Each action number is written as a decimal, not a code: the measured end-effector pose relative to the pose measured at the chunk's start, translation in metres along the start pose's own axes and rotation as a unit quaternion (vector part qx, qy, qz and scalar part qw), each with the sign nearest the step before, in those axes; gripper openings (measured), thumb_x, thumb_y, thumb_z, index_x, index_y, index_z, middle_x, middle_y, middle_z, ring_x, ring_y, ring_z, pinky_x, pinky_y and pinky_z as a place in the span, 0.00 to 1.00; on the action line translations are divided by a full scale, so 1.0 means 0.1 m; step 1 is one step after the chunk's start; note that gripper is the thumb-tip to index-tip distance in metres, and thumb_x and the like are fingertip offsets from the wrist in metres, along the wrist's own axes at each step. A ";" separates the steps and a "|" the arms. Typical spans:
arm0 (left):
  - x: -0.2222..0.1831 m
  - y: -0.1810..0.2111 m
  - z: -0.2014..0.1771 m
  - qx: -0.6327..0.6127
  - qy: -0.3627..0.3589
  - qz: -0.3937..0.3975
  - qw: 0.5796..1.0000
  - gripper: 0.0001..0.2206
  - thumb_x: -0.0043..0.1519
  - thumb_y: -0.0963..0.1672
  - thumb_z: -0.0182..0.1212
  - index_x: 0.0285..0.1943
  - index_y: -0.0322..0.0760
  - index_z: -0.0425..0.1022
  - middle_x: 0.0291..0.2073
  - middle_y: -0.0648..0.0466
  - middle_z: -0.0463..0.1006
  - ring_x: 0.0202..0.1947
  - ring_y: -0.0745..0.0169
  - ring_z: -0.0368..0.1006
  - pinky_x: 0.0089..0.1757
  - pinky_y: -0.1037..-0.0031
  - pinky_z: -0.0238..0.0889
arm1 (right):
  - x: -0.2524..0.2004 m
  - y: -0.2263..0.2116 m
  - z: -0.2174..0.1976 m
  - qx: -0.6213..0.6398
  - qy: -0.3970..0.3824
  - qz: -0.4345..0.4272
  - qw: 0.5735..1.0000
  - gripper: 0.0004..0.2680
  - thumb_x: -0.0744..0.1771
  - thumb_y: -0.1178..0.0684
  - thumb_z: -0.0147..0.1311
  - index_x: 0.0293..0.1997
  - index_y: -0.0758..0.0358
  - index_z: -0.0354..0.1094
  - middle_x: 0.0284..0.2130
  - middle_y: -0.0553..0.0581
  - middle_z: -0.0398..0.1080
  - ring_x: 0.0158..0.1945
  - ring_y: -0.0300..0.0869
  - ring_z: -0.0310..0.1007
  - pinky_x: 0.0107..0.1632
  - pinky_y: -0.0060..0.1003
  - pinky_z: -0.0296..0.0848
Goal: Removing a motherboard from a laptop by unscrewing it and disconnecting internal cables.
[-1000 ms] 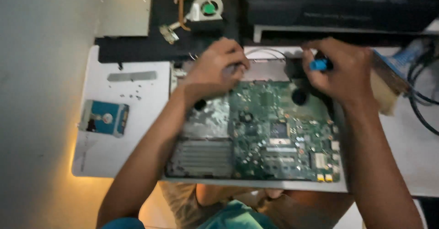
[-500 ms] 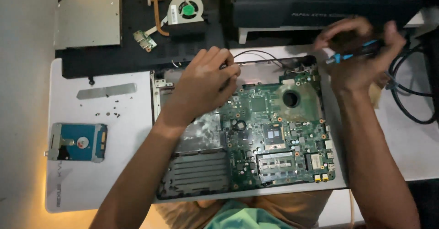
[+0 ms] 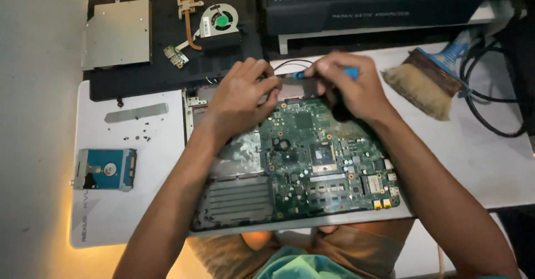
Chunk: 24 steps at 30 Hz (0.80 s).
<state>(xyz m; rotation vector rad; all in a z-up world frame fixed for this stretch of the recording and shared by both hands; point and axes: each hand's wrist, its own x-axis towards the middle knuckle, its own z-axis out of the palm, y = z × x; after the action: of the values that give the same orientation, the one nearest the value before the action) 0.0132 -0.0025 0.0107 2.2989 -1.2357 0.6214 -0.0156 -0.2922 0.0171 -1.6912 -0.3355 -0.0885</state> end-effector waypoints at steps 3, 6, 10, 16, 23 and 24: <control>0.01 0.03 -0.05 -0.028 -0.026 -0.028 0.999 0.04 0.71 0.44 0.68 0.46 0.41 0.84 0.47 0.54 0.77 0.48 0.49 0.73 0.50 0.61 0.66 | 0.03 -0.10 -0.24 -0.042 0.073 0.014 0.996 0.17 0.78 0.40 0.52 0.46 0.62 0.81 0.22 0.54 0.71 0.20 0.38 0.66 0.27 0.33 0.63; 0.00 0.05 -0.07 -0.056 -0.048 -0.066 0.995 0.05 0.68 0.42 0.68 0.48 0.40 0.87 0.48 0.54 0.79 0.49 0.53 0.71 0.53 0.62 0.67 | 0.04 -0.07 -0.56 -0.030 0.145 0.014 0.989 0.17 0.78 0.36 0.50 0.45 0.57 0.77 0.33 0.52 0.77 0.21 0.34 0.64 0.24 0.31 0.59; 0.00 0.05 -0.09 -0.068 -0.020 -0.071 0.995 0.05 0.70 0.42 0.70 0.50 0.37 0.89 0.46 0.53 0.78 0.46 0.52 0.72 0.53 0.62 0.69 | 0.09 0.04 -0.79 0.037 0.218 -0.023 0.975 0.20 0.78 0.34 0.50 0.43 0.60 0.77 0.40 0.55 0.82 0.24 0.35 0.67 0.32 0.28 0.67; 0.02 0.14 -0.39 0.057 -0.033 -0.011 0.998 0.06 0.68 0.42 0.72 0.52 0.36 0.89 0.46 0.52 0.82 0.43 0.52 0.74 0.49 0.63 0.68 | 0.13 0.11 -0.83 0.200 0.313 0.002 0.928 0.19 0.69 0.29 0.60 0.35 0.57 0.73 0.29 0.49 0.73 0.20 0.35 0.58 0.30 0.32 0.58; -0.05 -0.02 -0.71 0.079 -0.106 -0.106 0.985 0.07 0.74 0.44 0.71 0.54 0.36 0.89 0.44 0.48 0.86 0.43 0.47 0.79 0.47 0.57 0.73 | 0.12 0.23 -0.97 0.227 0.340 -0.023 0.912 0.18 0.71 0.38 0.63 0.56 0.58 0.61 0.36 0.52 0.77 0.23 0.36 0.59 0.30 0.29 0.59; -0.07 -0.05 -0.70 0.078 -0.099 -0.120 0.985 0.07 0.74 0.44 0.71 0.55 0.36 0.90 0.44 0.49 0.84 0.44 0.47 0.79 0.47 0.57 0.73 | 0.12 0.22 -0.98 0.201 0.340 -0.028 0.918 0.15 0.71 0.37 0.62 0.46 0.58 0.67 0.32 0.50 0.74 0.21 0.36 0.59 0.30 0.31 0.60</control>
<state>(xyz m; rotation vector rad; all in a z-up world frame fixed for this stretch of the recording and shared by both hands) 0.0016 0.0451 0.0616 2.6437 -1.0012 0.4257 0.0152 -0.3882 0.0145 -1.1510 0.1218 -0.5950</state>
